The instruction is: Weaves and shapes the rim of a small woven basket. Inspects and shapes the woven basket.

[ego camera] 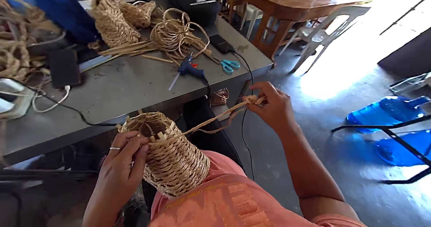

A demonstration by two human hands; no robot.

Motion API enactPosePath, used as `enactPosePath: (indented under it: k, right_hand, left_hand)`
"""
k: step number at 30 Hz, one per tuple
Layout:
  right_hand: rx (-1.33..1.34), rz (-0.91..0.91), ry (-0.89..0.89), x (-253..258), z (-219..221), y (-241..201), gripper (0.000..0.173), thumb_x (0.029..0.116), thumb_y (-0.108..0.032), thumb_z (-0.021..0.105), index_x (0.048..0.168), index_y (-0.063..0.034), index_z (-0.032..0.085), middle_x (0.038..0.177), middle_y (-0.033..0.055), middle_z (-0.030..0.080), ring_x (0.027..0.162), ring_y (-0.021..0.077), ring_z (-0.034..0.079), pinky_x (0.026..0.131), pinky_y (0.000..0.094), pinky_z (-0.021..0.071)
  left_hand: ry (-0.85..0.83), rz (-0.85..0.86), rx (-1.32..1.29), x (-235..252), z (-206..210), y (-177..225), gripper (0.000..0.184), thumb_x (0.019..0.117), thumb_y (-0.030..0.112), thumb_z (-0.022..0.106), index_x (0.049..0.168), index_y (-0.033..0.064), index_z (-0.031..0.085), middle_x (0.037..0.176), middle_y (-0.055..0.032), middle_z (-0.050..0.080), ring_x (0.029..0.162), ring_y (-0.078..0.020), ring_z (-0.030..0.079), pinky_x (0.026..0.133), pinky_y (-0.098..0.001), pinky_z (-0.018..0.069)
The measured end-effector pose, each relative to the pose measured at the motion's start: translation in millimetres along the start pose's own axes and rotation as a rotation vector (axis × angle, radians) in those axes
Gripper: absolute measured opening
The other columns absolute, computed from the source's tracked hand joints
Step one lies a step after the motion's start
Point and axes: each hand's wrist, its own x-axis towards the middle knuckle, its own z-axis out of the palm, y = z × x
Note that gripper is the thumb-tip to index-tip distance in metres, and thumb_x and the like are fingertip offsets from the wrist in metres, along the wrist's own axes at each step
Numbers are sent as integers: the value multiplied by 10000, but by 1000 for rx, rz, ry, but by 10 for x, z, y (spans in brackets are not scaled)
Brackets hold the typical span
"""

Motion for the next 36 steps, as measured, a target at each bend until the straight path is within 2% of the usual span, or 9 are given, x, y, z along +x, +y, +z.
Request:
enactPosePath:
  k: [4,8,12,17,20,22,29,33,36]
  right_hand:
    - [-102,-126,20,-114,-129,388,423,875,-382,776,848,21,653,711,166,645,627,313,634,579,475,513]
    - [-90,190,67,-318,-507,951,493,1056,-368,572,856,82,602,674,174,546,562,229,515,540,409,446]
    - [-184,779,252,-635,-825,1405,697,1079,-529,382,933,122,583,805,220,549,736,283,540,734,508,477]
    - [-317,872,-203,-951,-458,1560,725,1066,-535,436,995,153,652,991,377,642,1001,511,621,921,683,416]
    - [-121,737,-658,-866,-153,1479,569,1034,-453,575,1163,91,681,1132,367,659,1109,554,610,955,769,400]
    - [-24,575,-743,-659,30,1183,463,1020,-381,629,1197,40,704,1181,353,656,1146,560,594,965,777,393]
    - [372,-124,-279,74,521,-471,334,1033,-310,581,1123,-24,729,1117,130,723,1064,223,692,944,442,570]
    - [575,-322,-339,95,799,-1224,345,981,-320,683,1195,-50,702,1179,91,698,1133,185,654,979,376,558]
    - [582,-341,-333,34,923,-1427,308,995,-295,672,1170,-43,677,983,59,688,876,128,661,794,300,579]
  left_hand:
    - [-18,-43,14,-39,-7,-14,343,1052,310,455,1081,79,705,1204,-83,607,1066,-105,589,909,-265,488]
    - [-10,-81,-8,-128,-95,-85,328,1051,310,481,1087,67,698,1226,-71,585,1088,-88,586,930,-261,505]
    - [-18,-101,-67,-237,-184,-140,309,1048,327,517,1082,73,692,1208,-52,574,1000,-40,606,838,-209,543]
    - [-24,-60,10,-78,-110,2,276,1041,262,503,1086,68,693,1204,-71,578,1011,-75,598,855,-248,532]
    - [-31,-76,22,-46,-128,53,247,1033,233,513,1080,77,699,1204,-64,583,1006,-80,599,856,-249,535]
    - [-32,-81,8,-34,-122,68,237,1028,208,521,1080,69,706,1202,-68,584,1007,-88,594,862,-245,528]
    - [-50,-77,-36,15,-115,61,218,1036,189,532,1084,75,712,1193,-46,587,978,-62,605,838,-218,543]
    - [-58,-87,-66,14,-138,50,203,1029,184,547,1084,80,712,1175,-41,589,934,-51,604,799,-203,544]
    - [-51,-92,-114,12,-161,53,286,1024,170,544,1271,119,678,1182,-25,599,928,-53,603,790,-206,542]
